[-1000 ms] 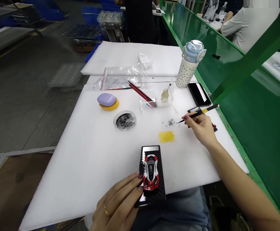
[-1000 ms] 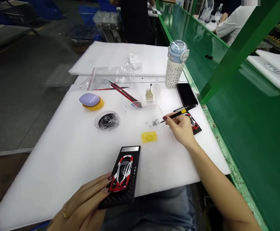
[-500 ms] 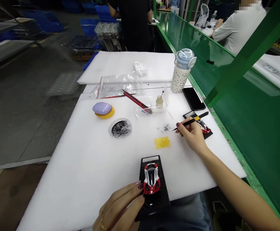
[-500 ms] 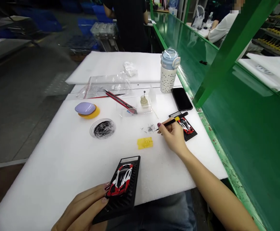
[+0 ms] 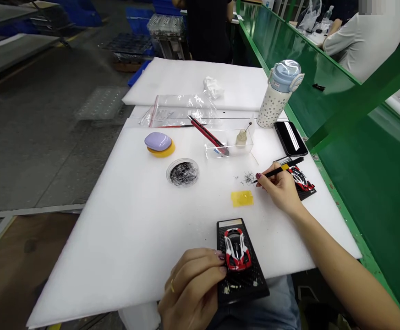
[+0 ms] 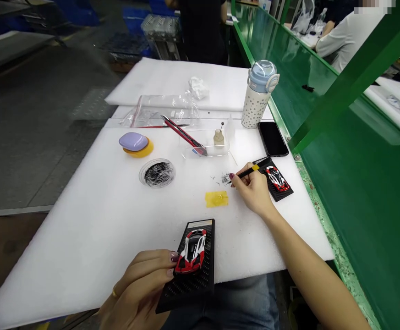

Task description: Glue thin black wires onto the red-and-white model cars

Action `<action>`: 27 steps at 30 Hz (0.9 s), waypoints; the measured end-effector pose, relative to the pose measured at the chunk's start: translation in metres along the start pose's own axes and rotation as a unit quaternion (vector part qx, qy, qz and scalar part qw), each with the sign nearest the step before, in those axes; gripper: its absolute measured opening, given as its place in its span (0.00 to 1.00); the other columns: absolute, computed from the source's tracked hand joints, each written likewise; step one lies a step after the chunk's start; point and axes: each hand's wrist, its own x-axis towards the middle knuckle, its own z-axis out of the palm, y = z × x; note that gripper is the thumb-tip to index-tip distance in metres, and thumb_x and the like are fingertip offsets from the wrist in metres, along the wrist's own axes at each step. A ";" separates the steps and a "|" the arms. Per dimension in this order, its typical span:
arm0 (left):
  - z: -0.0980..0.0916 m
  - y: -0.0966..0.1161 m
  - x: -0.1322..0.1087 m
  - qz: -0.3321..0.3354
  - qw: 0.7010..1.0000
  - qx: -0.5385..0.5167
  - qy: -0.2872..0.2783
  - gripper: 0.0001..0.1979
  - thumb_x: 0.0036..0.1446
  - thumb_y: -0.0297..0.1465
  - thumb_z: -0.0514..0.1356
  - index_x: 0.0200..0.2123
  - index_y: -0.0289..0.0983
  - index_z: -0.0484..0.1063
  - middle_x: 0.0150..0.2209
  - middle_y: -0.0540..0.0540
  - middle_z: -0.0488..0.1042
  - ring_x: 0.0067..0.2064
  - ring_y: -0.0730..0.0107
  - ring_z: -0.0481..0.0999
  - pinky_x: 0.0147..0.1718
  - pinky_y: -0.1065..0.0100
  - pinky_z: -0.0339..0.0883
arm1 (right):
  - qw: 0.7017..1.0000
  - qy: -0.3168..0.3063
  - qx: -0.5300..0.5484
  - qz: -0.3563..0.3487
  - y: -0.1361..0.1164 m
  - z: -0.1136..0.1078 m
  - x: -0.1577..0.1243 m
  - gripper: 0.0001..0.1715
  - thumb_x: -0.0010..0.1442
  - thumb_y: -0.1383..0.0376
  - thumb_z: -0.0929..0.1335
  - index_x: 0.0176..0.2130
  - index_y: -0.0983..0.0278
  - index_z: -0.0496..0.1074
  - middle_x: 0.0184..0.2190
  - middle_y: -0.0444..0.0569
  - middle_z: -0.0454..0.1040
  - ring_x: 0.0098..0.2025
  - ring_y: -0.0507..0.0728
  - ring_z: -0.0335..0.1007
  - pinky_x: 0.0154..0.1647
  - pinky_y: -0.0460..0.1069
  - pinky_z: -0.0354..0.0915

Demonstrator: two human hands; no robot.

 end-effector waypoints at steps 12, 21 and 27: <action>0.008 -0.010 -0.008 -0.034 0.997 -0.063 0.032 0.03 0.67 0.26 0.62 0.39 0.36 0.77 0.35 0.45 0.77 0.35 0.67 0.78 0.30 0.65 0.74 | 0.999 0.049 -0.016 -0.014 0.000 0.002 -0.001 0.16 0.56 0.53 0.71 0.28 0.60 0.66 0.22 0.46 0.74 0.21 0.52 0.67 0.23 0.49 0.59; 0.008 -0.011 -0.010 -0.038 0.997 -0.070 0.026 0.03 0.67 0.27 0.61 0.40 0.37 0.76 0.35 0.45 0.76 0.34 0.68 0.76 0.29 0.65 0.73 | 0.991 0.127 -0.012 0.026 0.004 -0.011 -0.006 0.14 0.54 0.58 0.72 0.28 0.58 0.64 0.18 0.41 0.72 0.20 0.53 0.66 0.24 0.49 0.58; 0.007 -0.012 -0.010 -0.036 0.996 -0.072 0.022 0.03 0.67 0.26 0.61 0.39 0.35 0.76 0.36 0.44 0.76 0.35 0.67 0.77 0.30 0.64 0.73 | 0.991 0.131 -0.012 0.031 0.002 -0.009 -0.007 0.12 0.54 0.60 0.71 0.27 0.58 0.64 0.17 0.42 0.71 0.20 0.53 0.64 0.24 0.49 0.58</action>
